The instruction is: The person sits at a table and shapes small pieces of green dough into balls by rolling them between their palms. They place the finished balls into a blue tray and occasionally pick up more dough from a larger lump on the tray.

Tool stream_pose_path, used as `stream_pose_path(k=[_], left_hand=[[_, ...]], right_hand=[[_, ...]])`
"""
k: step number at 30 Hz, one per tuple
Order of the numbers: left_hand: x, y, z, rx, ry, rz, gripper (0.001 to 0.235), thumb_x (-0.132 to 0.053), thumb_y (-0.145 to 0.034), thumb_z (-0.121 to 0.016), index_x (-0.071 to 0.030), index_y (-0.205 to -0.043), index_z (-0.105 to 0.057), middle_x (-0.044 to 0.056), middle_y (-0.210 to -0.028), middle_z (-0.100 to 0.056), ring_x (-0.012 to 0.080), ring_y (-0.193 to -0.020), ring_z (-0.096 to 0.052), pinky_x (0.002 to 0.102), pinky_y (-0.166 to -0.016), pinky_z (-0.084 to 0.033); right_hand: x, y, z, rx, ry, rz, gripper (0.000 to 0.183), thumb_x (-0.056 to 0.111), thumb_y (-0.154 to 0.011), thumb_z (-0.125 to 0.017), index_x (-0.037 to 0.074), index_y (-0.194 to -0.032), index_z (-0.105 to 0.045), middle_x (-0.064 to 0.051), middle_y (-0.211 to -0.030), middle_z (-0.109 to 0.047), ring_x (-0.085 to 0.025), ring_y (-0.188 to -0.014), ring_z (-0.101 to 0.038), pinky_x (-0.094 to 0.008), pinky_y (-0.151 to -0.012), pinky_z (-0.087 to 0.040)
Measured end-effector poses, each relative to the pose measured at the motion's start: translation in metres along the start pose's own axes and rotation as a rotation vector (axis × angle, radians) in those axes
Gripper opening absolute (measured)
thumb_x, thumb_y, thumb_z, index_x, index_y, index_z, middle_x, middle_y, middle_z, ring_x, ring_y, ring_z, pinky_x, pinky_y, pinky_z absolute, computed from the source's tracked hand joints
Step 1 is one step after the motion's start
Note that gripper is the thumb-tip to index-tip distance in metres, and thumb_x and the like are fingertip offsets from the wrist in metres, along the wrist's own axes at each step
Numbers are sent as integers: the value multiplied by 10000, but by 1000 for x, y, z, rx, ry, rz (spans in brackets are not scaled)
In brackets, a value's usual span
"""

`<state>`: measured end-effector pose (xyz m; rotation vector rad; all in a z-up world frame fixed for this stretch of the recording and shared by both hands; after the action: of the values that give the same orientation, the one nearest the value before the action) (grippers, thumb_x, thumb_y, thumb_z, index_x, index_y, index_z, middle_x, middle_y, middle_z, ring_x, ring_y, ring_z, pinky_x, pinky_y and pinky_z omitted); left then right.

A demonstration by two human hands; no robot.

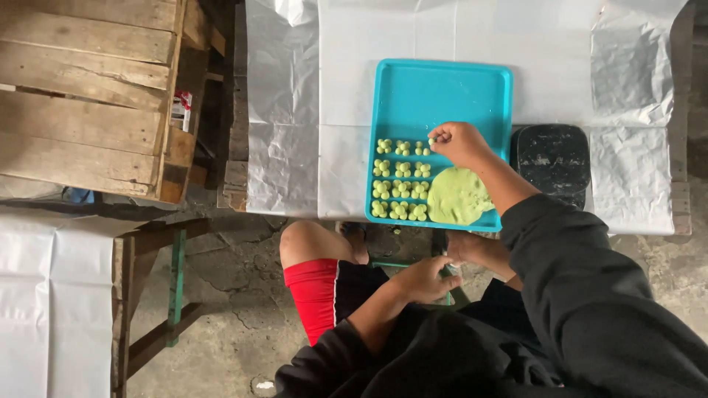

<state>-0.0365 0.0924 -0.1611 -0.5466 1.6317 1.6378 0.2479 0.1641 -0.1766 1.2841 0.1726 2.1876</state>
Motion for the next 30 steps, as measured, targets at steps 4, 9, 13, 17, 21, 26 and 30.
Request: stream_pose_path(k=[4, 9, 13, 17, 21, 26, 30], left_hand=[[-17, 10, 10, 35, 37, -31, 875, -729, -929, -461, -123, -1559, -417, 154, -1543, -518, 310, -1433, -497, 450, -1167, -431], [-15, 2, 8, 53, 27, -22, 899, -752, -949, -415, -109, -1576, -383, 205, -1528, -501, 384, -1421, -483, 512, -1164, -427], [-21, 5, 10, 63, 50, -17, 876, -726, -968, -416, -96, -1576, -384, 218, -1528, -496, 402, -1416, -481, 536, -1156, -430], [-16, -1, 5, 70, 19, -15, 890, -749, -954, -410, -117, -1579, -375, 208, -1530, -496, 396, -1409, -493, 547, -1152, -438], [-22, 4, 12, 64, 33, -10, 839, -699, -984, -416, -112, -1581, -367, 229, -1524, -488, 431, -1405, -485, 581, -1154, -427], [-19, 3, 12, 66, 52, -12, 854, -715, -977, -411, -115, -1582, -362, 231, -1523, -482, 436, -1405, -482, 593, -1146, -432], [-11, -4, 4, 23, 62, -8, 856, -738, -959, -445, -136, -1567, -403, 195, -1496, -525, 381, -1388, -521, 543, -1122, -460]], right_hand=[[6, -3, 1, 63, 27, -28, 352, 102, -894, -719, -21, -1224, -715, -189, -1034, -749, -342, -990, -733, -510, -812, -593], [27, 2, 6, 124, 76, -55, 303, 78, -1017, -593, -57, -1268, -697, -290, -1144, -719, -462, -1081, -695, -537, -823, -604], [30, 1, 4, 136, 52, -63, 331, 104, -1040, -559, -81, -1289, -674, -305, -1156, -709, -467, -1090, -691, -544, -819, -613], [27, 1, 4, 117, 96, -77, 304, 156, -1013, -645, -22, -1254, -695, -247, -1136, -726, -422, -1036, -708, -514, -771, -616], [33, 5, 2, 87, 97, -41, 254, 151, -1000, -665, -25, -1174, -721, -258, -1090, -728, -439, -987, -712, -534, -720, -605], [19, -6, -5, 68, 128, -37, 232, 167, -1013, -672, -3, -1158, -733, -239, -1072, -741, -427, -976, -717, -519, -721, -603], [11, -6, -9, 22, 121, -36, 237, 200, -1012, -676, 50, -1177, -755, -194, -1097, -763, -420, -1009, -716, -531, -813, -593]])
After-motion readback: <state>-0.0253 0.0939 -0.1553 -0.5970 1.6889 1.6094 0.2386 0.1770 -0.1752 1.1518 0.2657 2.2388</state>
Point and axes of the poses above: each hand's wrist, its own y-axis away from the middle knuckle, its own z-axis out of the back of the hand, x = y × z, the point moved 1 cm from there along -y, towards the middle knuckle
